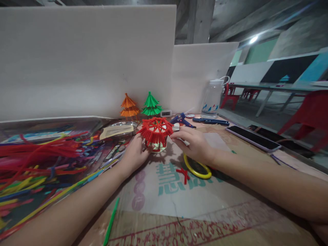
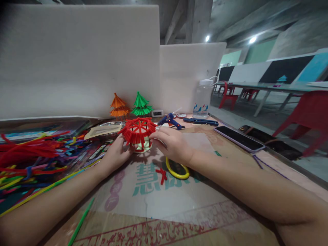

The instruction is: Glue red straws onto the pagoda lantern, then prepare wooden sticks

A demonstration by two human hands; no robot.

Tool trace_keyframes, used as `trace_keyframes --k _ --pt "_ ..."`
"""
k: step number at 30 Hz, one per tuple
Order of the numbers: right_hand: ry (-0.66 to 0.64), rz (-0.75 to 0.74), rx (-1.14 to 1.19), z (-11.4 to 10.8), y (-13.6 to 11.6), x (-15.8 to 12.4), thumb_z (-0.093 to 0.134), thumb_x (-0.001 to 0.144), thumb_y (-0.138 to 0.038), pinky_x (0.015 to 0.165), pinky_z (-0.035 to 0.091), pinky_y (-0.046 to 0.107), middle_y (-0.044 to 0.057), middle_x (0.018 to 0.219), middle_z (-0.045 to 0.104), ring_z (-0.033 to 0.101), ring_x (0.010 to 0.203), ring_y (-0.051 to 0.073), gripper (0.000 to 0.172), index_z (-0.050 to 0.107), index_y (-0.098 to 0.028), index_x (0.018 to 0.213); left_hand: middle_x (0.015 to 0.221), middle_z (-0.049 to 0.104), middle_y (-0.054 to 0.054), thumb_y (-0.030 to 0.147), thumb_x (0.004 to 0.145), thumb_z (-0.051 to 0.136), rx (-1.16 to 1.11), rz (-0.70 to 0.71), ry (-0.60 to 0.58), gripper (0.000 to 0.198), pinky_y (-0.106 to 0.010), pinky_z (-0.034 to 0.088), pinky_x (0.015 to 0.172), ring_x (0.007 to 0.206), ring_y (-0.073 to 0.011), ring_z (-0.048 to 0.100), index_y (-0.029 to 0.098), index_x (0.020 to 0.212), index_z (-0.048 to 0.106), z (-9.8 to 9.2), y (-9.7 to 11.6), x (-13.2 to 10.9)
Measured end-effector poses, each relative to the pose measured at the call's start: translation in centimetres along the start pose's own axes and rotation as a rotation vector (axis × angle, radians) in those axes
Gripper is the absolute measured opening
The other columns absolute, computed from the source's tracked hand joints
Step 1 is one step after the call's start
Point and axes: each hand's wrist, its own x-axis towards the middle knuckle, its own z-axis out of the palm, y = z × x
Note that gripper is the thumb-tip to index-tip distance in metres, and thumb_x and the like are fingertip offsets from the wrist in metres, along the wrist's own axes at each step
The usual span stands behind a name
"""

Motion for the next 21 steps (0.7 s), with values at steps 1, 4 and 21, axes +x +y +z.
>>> trace_keyframes --k 1,4,21 --pt "-0.012 -0.077 -0.042 -0.05 -0.02 0.0 0.05 0.102 -0.023 0.067 0.043 0.031 0.004 0.08 0.063 0.055 0.072 0.017 0.017 0.066 -0.02 0.103 0.131 0.063 -0.016 0.038 0.092 0.06 0.0 -0.002 0.002 0.036 -0.053 0.047 0.113 0.13 -0.0336 0.058 0.017 0.121 0.062 -0.02 0.05 0.0" --pt "-0.009 -0.154 -0.111 0.12 -0.08 -0.09 0.046 0.104 -0.02 0.069 0.046 0.032 0.006 0.083 0.067 0.058 0.076 0.018 0.023 0.068 -0.019 0.111 0.132 0.062 -0.016 0.037 0.093 0.058 -0.007 0.003 0.002 0.037 -0.051 0.046 0.114 0.13 -0.0328 0.057 0.016 0.122 0.062 -0.09 0.27 -0.01" --pt "-0.014 -0.155 -0.068 0.4 0.07 -0.27 0.047 0.103 -0.015 0.072 0.045 0.03 0.005 0.082 0.066 0.058 0.077 0.018 0.019 0.064 -0.018 0.11 0.133 0.063 -0.015 0.041 0.092 0.06 -0.118 -0.084 -0.017 0.042 -0.049 0.048 0.11 0.127 -0.0311 0.06 0.018 0.126 0.059 0.32 0.08 -0.02"
